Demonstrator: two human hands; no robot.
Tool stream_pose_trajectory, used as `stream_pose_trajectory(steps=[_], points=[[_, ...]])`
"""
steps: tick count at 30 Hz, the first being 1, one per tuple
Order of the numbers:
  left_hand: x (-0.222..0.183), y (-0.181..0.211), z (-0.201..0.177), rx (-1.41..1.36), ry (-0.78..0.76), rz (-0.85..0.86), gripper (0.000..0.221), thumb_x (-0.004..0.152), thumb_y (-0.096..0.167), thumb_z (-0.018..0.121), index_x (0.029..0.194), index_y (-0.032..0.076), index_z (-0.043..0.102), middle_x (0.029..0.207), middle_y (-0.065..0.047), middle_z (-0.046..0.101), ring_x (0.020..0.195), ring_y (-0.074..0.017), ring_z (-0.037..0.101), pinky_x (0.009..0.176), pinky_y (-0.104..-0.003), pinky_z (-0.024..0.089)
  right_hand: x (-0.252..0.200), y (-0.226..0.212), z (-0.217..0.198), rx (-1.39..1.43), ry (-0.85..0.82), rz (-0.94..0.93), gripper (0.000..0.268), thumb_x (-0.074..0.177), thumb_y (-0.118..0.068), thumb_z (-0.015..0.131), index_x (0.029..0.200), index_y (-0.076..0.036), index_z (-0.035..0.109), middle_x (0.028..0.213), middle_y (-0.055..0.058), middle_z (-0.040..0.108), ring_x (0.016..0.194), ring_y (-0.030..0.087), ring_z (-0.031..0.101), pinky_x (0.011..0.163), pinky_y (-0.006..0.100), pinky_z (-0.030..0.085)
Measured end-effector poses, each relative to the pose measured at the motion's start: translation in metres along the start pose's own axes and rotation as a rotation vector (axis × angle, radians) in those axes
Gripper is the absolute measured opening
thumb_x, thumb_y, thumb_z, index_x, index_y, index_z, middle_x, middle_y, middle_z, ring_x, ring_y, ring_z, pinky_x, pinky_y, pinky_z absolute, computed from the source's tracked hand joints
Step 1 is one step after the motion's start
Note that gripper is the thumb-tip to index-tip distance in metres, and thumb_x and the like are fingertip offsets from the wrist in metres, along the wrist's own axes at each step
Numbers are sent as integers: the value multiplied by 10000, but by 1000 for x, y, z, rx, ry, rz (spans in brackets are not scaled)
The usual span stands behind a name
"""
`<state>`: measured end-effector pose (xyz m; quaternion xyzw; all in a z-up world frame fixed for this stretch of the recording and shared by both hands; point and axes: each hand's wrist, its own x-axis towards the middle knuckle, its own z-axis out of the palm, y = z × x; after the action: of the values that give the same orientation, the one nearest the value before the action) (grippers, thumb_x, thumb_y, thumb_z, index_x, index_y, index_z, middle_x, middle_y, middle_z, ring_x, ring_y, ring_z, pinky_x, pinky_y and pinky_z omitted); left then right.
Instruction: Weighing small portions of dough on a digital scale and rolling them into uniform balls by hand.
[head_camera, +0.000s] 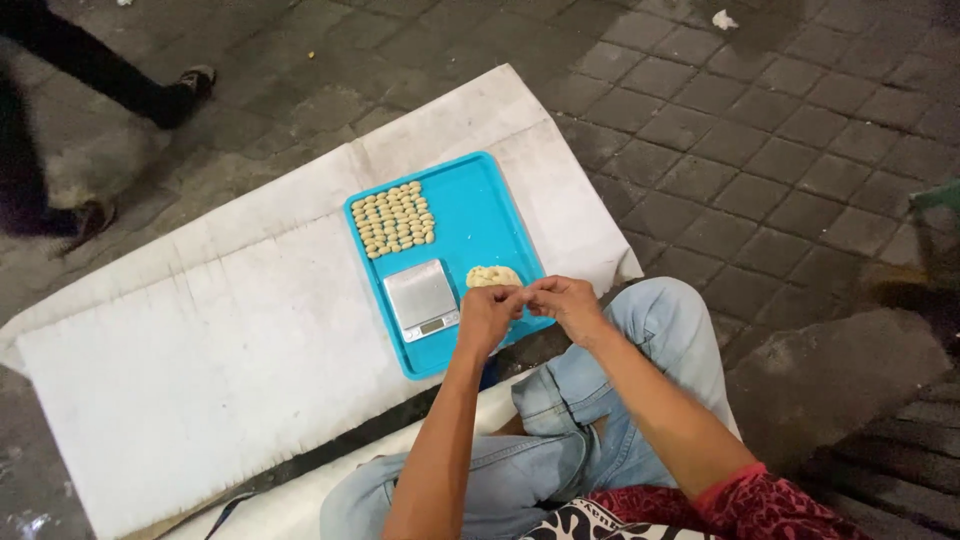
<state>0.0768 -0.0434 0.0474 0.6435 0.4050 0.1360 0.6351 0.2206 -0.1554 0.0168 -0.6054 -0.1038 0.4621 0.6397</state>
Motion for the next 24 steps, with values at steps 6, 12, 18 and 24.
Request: stream_pose_trajectory(steps=[6,12,18,24], points=[[-7,1,-23,75,131,31,204,844,266,779,940,90,820,788,-155,772,801,-354,759,753,-478,584,-43,-31,1,-345,-66,-173,165,876,3,801,1037,34,794,942,184,786,827,216,733,766,368,642],[-29,22,-88,356,579,206,163,838,47,705,979,18,781,910,-189,732,869,-447,725,779,-558,582,-48,-16,-6,-454,-43,-340,137,962,-20,743,1090,-27,791,941,171,777,820,190,739,773,348,643],[-18,-21,-92,499,639,268,207,863,9,665,1023,57,787,946,-144,709,881,-387,734,821,-442,591,-48,-18,9,-575,-22,-353,114,955,-103,773,1062,-89,809,834,124,763,744,171,728,697,320,618],[-5,-44,-79,906,574,272,288,820,139,822,1095,78,765,1021,-79,636,927,-291,713,877,-373,558,-59,-32,16,-648,-8,-308,146,943,-145,780,1066,-76,816,808,125,770,754,190,730,681,345,594]])
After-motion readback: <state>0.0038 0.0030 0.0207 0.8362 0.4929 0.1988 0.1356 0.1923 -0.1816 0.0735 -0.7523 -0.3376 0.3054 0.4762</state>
